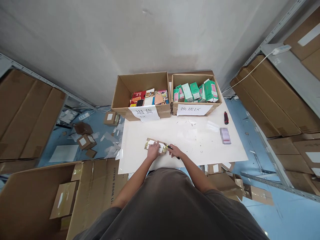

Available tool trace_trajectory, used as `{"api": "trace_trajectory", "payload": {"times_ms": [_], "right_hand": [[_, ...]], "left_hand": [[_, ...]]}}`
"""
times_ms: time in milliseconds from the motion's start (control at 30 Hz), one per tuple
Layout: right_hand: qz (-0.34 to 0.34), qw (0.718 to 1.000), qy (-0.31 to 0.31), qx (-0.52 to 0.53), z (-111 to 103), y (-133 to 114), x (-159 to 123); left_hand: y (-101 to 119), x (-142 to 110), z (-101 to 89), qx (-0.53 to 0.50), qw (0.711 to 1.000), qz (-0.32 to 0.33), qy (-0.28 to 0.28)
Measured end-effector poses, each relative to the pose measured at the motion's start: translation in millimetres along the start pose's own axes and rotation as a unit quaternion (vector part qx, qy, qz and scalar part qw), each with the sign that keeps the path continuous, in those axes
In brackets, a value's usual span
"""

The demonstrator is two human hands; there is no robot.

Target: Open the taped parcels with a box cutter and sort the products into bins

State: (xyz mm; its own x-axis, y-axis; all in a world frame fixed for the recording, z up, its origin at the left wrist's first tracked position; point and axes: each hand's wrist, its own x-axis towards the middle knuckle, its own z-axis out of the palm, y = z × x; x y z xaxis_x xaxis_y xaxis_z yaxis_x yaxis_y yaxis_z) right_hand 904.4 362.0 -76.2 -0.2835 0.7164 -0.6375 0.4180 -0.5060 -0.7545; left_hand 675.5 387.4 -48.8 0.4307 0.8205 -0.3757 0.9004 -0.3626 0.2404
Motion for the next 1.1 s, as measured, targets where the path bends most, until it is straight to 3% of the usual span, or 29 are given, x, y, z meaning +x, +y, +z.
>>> {"api": "trace_trajectory", "payload": {"times_ms": [100, 233, 433, 600, 733, 933, 1100], "right_hand": [[0.007, 0.995, -0.028, -0.099, -10, -3, -9], [-0.001, 0.969, 0.023, -0.246, -16, -23, 2], [-0.005, 0.960, 0.021, -0.280, -19, -36, 15], [0.059, 0.979, -0.092, -0.174, -29, -33, 11], [0.090, 0.980, -0.157, -0.081, -24, -24, 3], [0.065, 0.986, -0.150, -0.036, -14, 6, -19], [0.058, 0.996, -0.061, 0.009, -21, 26, -41]], "left_hand": [[2, 4, -4.6, -0.004, 1.000, -0.006, -0.017], [2, 6, -7.2, 0.000, 0.999, -0.012, -0.035], [2, 9, -8.0, 0.009, 0.999, -0.018, -0.041], [3, 9, -11.1, 0.008, 0.999, -0.020, -0.039], [3, 8, -12.0, 0.004, 0.999, -0.025, -0.036], [-1, -1, -12.4, -0.009, 0.999, -0.008, -0.034], [-23, 5, -21.1, -0.033, 0.999, -0.003, 0.007]]}}
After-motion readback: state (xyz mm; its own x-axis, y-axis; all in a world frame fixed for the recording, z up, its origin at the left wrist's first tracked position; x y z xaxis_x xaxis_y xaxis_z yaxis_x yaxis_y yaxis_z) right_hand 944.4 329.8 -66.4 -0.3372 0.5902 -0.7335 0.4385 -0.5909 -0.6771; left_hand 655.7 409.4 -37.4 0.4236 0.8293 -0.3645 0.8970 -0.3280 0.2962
